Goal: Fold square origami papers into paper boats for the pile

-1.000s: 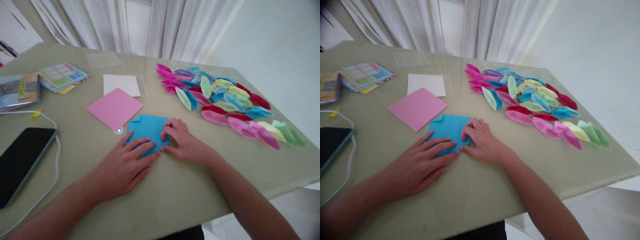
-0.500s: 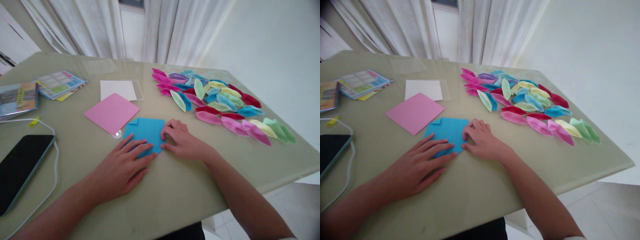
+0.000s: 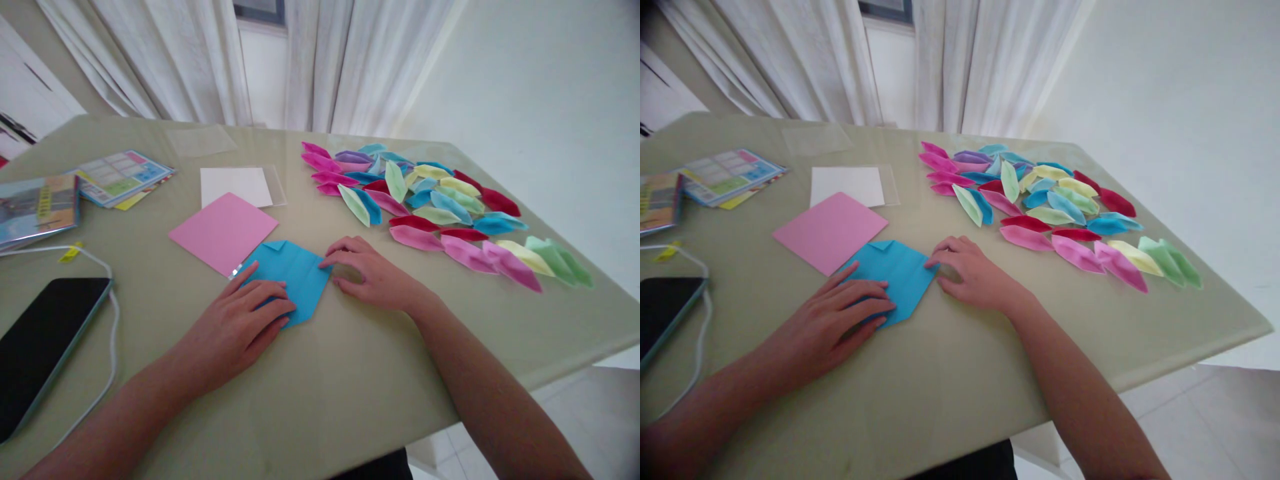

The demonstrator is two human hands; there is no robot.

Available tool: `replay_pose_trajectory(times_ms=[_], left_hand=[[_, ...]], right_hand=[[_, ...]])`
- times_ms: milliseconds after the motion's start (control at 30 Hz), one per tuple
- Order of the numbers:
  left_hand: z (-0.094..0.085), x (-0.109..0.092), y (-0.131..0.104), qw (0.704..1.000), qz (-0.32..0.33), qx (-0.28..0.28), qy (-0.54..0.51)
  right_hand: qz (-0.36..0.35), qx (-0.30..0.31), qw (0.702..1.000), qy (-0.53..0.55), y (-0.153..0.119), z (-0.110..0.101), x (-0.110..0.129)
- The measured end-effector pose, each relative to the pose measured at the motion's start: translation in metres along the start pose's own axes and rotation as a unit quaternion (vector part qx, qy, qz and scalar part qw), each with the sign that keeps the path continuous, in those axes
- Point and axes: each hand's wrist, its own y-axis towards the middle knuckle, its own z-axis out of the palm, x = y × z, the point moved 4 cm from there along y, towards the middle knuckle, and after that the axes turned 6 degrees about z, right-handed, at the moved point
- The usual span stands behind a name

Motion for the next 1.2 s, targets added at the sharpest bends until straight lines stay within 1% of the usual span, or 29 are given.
replay_pose_trajectory(times_ms=[100,233,300,400,467,533,633,733,800,867,967,1033,1100,1200], left_hand=[[-0.002,0.001,0.0,1.0,-0.015,-0.007,0.003],[-0.002,-0.005,0.001,1.0,-0.011,-0.003,0.014],[-0.001,-0.008,0.0,1.0,-0.012,0.004,0.028],[0.003,-0.011,-0.002,0.999,-0.015,0.032,0.038],[0.005,-0.015,-0.003,0.998,-0.003,0.05,0.035],[0.005,-0.021,-0.003,0.998,0.018,0.058,0.029],[0.003,-0.025,-0.001,0.998,0.038,0.043,0.023],[0.0,-0.021,0.0,0.999,0.01,0.027,0.029],[0.002,-0.017,0.0,0.999,-0.009,0.036,0.028],[0.004,-0.015,-0.002,0.998,-0.013,0.051,0.017],[0.006,-0.017,-0.003,0.998,-0.014,0.059,-0.009],[0.006,-0.02,-0.002,0.998,-0.015,0.059,-0.017],[0.006,-0.021,-0.001,0.998,-0.017,0.059,-0.014],[0.005,-0.021,0.0,0.998,-0.02,0.065,-0.005]], right_hand=[[0.005,0.004,1.0,-0.016,0.002,0.003,-0.001],[0.042,-0.038,0.998,0.002,0.004,0.008,0.001],[0.067,-0.056,0.995,0.045,0.004,0.011,0.005],[0.106,-0.069,0.98,0.155,0.005,0.02,0.008],[0.129,-0.083,0.962,0.225,0.005,0.026,0.008],[0.137,-0.099,0.954,0.248,0.005,0.031,0.007],[0.131,-0.105,0.958,0.231,0.006,0.034,0.006],[0.133,-0.086,0.961,0.227,0.006,0.036,0.005],[0.138,-0.083,0.959,0.232,0.006,0.037,0.005],[0.149,-0.093,0.958,0.228,0.006,0.036,0.004],[0.172,-0.106,0.957,0.21,0.005,0.035,0.003],[0.174,-0.104,0.96,0.192,0.004,0.034,0.004],[0.153,-0.098,0.969,0.167,0.004,0.031,0.008],[0.092,-0.082,0.985,0.12,0.004,0.027,0.015]])
